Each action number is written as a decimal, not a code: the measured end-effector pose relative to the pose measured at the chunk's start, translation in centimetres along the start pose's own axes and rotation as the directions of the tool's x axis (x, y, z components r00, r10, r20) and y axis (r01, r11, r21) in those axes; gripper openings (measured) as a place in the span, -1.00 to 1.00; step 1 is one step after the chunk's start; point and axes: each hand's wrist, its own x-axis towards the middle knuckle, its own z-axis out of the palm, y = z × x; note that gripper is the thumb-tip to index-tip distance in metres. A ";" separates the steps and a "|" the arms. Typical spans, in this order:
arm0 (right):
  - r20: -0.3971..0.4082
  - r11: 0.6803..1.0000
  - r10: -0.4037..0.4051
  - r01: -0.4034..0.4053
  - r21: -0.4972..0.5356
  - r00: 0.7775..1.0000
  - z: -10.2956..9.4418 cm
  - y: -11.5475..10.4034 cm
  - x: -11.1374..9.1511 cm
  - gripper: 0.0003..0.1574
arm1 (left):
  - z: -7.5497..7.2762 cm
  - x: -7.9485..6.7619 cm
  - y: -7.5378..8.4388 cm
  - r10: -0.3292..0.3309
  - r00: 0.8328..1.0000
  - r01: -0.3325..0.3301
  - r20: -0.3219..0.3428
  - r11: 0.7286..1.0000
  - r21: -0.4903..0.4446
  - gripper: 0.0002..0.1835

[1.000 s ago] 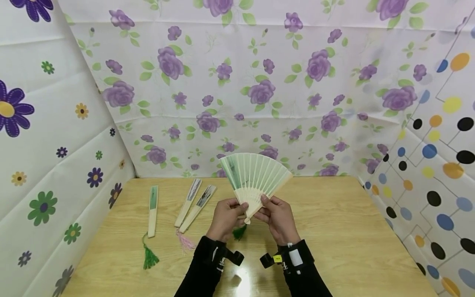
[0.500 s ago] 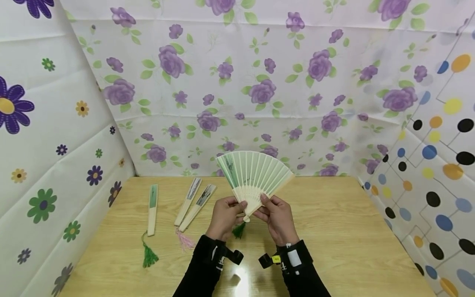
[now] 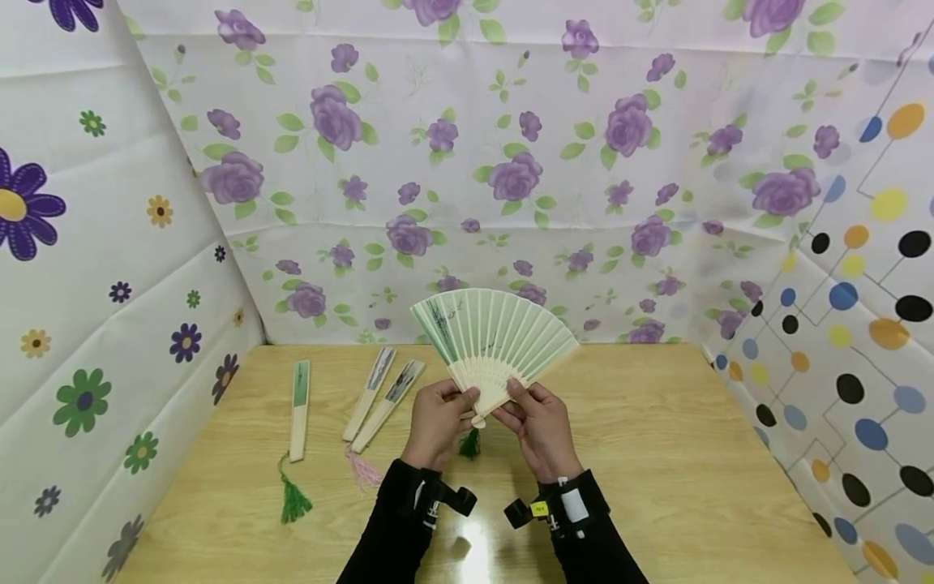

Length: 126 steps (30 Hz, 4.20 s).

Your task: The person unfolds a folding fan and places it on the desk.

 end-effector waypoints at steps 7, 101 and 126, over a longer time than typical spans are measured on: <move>0.019 1.000 0.010 -0.010 0.003 1.000 -0.2 0.0 0.0 -0.50 | 0.1 0.0 -0.1 0.001 1.000 -0.001 -0.007 1.000 -0.011 -0.77; -0.258 0.946 -0.088 0.161 0.281 0.962 3.1 0.5 -1.4 -0.60 | 2.8 -0.7 -0.2 0.116 0.970 -0.172 -0.215 0.949 -0.266 -0.76; -0.276 0.940 -0.053 0.141 0.311 0.960 3.0 -0.2 -1.5 -0.52 | 4.4 -1.0 -1.2 0.098 0.959 -0.189 -0.265 0.919 -0.345 -0.78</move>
